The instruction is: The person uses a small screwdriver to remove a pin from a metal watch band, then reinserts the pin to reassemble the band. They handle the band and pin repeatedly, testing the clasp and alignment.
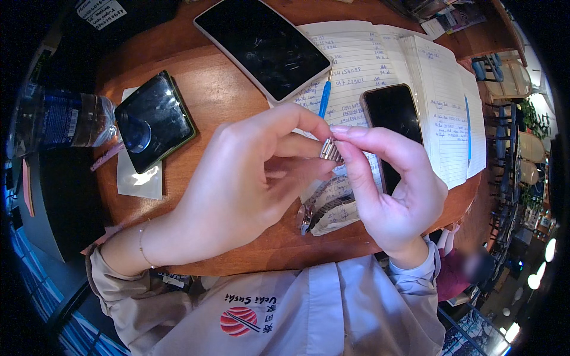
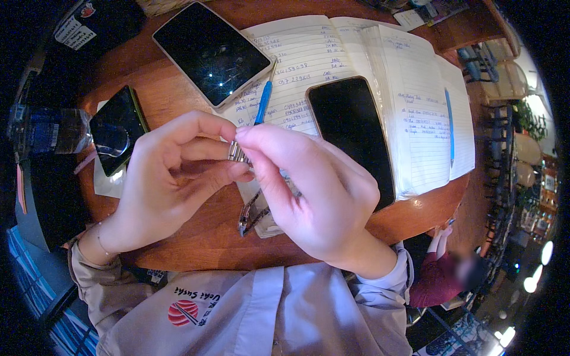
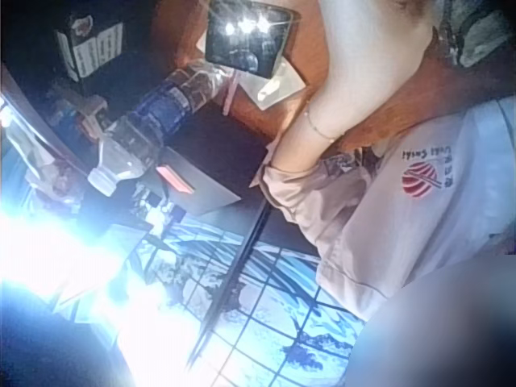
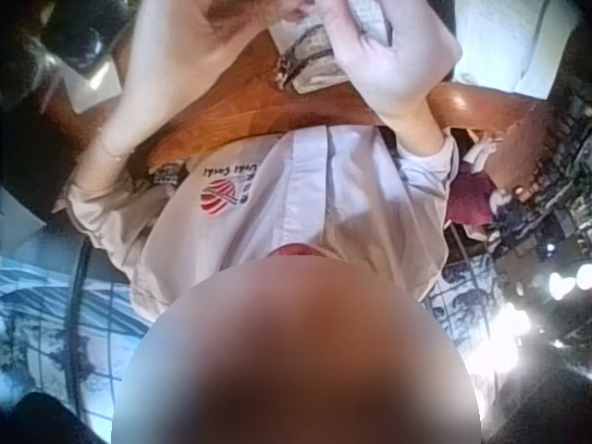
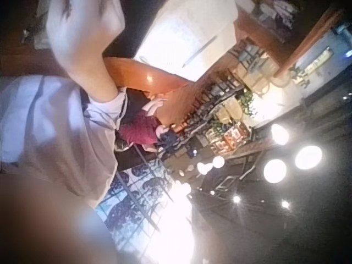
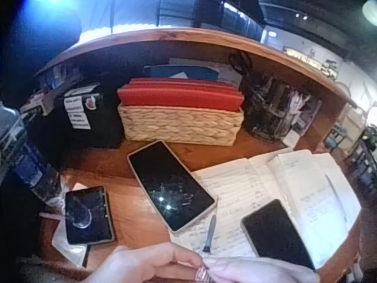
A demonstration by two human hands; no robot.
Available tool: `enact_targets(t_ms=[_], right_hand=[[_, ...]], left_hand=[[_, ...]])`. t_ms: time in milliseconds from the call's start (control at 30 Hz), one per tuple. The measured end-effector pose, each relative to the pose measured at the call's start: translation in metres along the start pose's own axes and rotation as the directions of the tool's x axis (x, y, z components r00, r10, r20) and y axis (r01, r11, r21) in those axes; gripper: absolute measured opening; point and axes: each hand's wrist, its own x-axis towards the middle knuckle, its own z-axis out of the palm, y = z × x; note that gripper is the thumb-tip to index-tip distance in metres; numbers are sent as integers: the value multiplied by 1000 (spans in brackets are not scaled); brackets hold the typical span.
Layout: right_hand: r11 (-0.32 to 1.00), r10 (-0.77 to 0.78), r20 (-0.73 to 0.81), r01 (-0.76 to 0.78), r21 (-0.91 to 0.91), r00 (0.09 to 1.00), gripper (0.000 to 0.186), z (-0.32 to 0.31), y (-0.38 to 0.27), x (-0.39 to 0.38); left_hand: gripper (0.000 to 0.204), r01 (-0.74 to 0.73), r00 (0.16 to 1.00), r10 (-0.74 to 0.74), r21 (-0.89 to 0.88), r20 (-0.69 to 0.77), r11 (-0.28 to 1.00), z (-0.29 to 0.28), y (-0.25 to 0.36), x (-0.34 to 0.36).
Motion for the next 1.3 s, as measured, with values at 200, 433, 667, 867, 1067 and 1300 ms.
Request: enact_targets(t_ms=[200,433,667,867,1067,1300], right_hand=[[999,-38,-6,38,28,999,22,1,3,-1],[995,-99,-2,99,27,995,22,1,3,1],[995,-87,26,86,40,996,23,-2,2,0],[996,-76,25,75,43,997,23,-1,1,0],[981,125,128,-142,134,984,22,-9,-4,-2],[952,204,226,-247,181,953,13,-16,3,5]], left_hand=[[24,-15,1000,15,0,-20,1000,0,1,1],[23,-8,1000,7,-29,-31,1000,1,1,-1],[19,-79,995,83,66,-58,995,0,-1,-1],[19,-60,997,61,28,-48,998,0,-1,-1],[18,-62,997,63,9,-49,998,1,-2,-1],[17,-49,999,49,-19,-23,999,2,-3,-1]])
